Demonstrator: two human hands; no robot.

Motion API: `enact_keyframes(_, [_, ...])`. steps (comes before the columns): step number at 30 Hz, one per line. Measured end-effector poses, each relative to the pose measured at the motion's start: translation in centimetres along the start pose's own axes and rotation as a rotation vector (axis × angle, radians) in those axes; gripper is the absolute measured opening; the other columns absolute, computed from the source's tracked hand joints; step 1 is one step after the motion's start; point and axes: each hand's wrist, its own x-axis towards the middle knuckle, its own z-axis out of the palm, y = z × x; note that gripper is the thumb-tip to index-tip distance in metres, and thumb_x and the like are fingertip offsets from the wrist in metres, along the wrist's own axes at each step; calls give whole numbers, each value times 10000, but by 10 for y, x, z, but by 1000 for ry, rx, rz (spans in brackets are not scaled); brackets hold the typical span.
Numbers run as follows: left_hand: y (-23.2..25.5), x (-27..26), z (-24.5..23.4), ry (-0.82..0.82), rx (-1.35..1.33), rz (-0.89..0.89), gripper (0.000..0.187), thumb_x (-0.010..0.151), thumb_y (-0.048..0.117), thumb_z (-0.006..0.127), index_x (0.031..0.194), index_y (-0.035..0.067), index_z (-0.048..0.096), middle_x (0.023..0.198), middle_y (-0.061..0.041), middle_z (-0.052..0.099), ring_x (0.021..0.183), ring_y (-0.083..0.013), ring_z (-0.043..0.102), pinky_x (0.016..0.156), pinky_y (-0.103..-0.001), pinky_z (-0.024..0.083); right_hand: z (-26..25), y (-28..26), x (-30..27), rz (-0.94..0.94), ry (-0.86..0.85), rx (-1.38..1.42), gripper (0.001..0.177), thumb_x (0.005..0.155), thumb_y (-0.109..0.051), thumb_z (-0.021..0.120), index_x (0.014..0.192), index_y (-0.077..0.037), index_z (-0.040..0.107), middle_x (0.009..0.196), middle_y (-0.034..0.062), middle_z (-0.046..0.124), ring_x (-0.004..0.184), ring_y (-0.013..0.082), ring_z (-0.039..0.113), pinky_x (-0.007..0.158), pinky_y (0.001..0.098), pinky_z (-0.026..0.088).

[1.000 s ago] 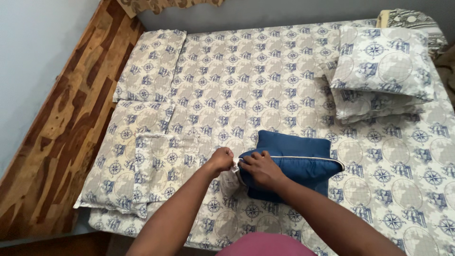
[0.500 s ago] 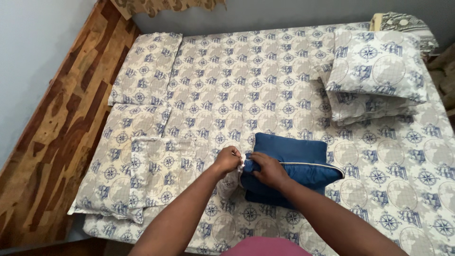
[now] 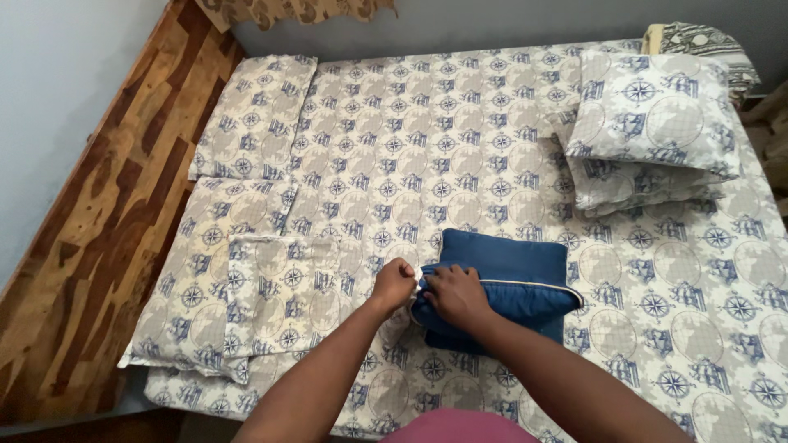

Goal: The person puts a pillowcase on a pillow by hand while it rests on a bed.

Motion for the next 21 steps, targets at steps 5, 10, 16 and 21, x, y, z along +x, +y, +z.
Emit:
enact_keyframes(5, [27,-27,-10,59,166,263,419,706,76,806,1066,35,595,964,-162,670,897,-332,669,785,-395,542,4,-7,9,66,103,33,299,911,-394,685,1050,-133,639,1032,80,699,1027,308,634,859,493,430])
enact_keyframes(10, [75,-62,-22,52,404,287,502,697,23,789,1148,46,571,1027,-217,650,954,-432,647,796,-491,526,4,-6,15,-20,-15,67,528,918,-325,662,1386,-131,515,978,143,677,954,345,631,822,481,454])
enact_keyframes(16, [92,-58,-23,-14,267,215,203,814,-39,647,985,43,574,917,-195,694,907,-403,688,784,-458,543,4,18,16,-98,46,66,481,917,-339,668,1379,-260,560,1022,121,650,980,347,634,813,474,519])
enact_keyframes(21, [98,-53,-16,9,152,320,229,775,-58,647,962,45,565,885,-162,671,869,-370,686,764,-442,550,2,27,16,-137,65,155,517,887,-282,676,1383,-197,559,1032,143,634,971,368,627,790,488,524])
